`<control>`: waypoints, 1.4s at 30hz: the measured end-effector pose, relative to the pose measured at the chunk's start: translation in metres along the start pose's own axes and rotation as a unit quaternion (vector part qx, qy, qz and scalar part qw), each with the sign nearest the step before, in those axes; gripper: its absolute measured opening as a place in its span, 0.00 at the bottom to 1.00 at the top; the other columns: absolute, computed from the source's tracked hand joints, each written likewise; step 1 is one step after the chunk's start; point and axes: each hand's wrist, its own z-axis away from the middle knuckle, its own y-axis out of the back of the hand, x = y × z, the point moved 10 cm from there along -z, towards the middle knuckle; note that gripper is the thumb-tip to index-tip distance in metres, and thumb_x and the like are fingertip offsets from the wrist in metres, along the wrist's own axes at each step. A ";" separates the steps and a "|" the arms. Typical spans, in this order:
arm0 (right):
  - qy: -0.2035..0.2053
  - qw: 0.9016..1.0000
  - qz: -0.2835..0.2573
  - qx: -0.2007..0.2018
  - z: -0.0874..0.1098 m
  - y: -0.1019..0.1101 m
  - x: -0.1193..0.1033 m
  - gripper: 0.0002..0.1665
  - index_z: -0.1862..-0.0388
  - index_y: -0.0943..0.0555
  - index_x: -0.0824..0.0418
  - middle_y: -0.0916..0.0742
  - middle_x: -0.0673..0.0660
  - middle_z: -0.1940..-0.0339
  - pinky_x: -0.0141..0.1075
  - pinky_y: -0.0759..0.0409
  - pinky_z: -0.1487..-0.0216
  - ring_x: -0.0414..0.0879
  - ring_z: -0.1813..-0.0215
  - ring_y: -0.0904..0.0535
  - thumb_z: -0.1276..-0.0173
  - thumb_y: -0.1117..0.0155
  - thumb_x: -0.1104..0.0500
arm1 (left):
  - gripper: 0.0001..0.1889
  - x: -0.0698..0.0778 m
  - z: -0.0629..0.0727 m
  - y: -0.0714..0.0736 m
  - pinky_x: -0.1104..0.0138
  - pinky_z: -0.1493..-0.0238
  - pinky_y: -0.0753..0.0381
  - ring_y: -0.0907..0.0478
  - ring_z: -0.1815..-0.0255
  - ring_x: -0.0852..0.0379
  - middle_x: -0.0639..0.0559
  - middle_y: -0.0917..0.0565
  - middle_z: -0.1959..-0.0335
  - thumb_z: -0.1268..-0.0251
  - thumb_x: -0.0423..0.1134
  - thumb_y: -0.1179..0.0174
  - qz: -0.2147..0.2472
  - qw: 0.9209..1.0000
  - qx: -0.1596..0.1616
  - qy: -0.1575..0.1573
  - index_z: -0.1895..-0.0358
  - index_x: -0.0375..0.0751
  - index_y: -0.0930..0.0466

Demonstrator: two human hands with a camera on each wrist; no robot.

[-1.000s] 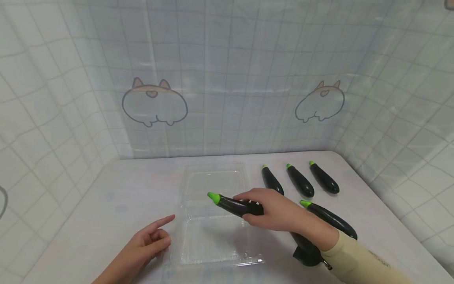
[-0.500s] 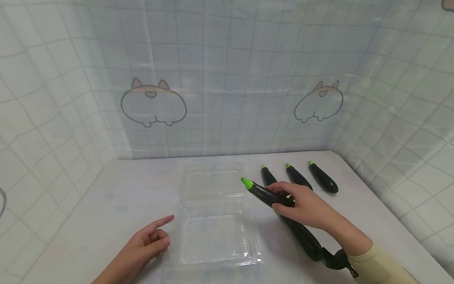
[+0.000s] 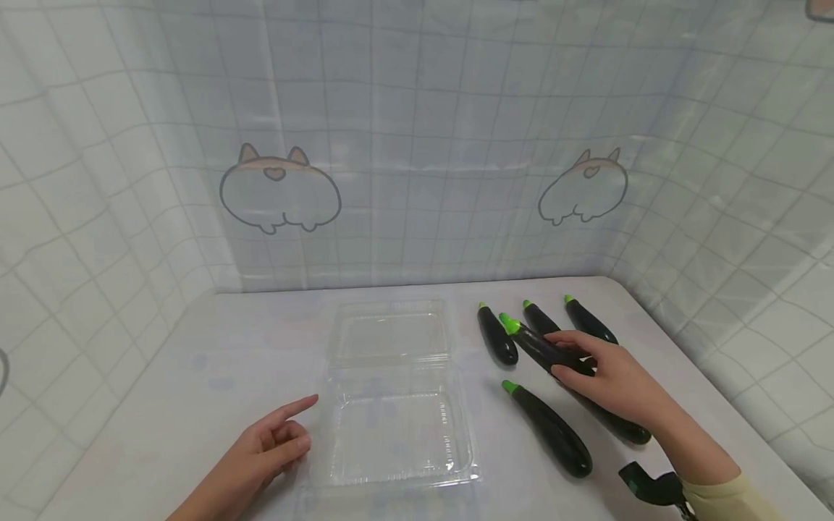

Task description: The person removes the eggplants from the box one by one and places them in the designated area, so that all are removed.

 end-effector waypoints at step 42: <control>-0.173 0.982 -0.070 0.006 0.059 0.028 0.144 0.32 0.32 0.29 0.64 0.21 0.73 0.43 0.37 0.19 0.65 0.40 0.54 0.22 0.28 0.35 0.50 | 0.34 -0.004 -0.003 0.000 0.70 0.64 0.25 0.26 0.65 0.59 0.47 0.23 0.62 0.26 0.38 0.44 0.025 0.999 -0.018 0.016 0.22 0.43 0.47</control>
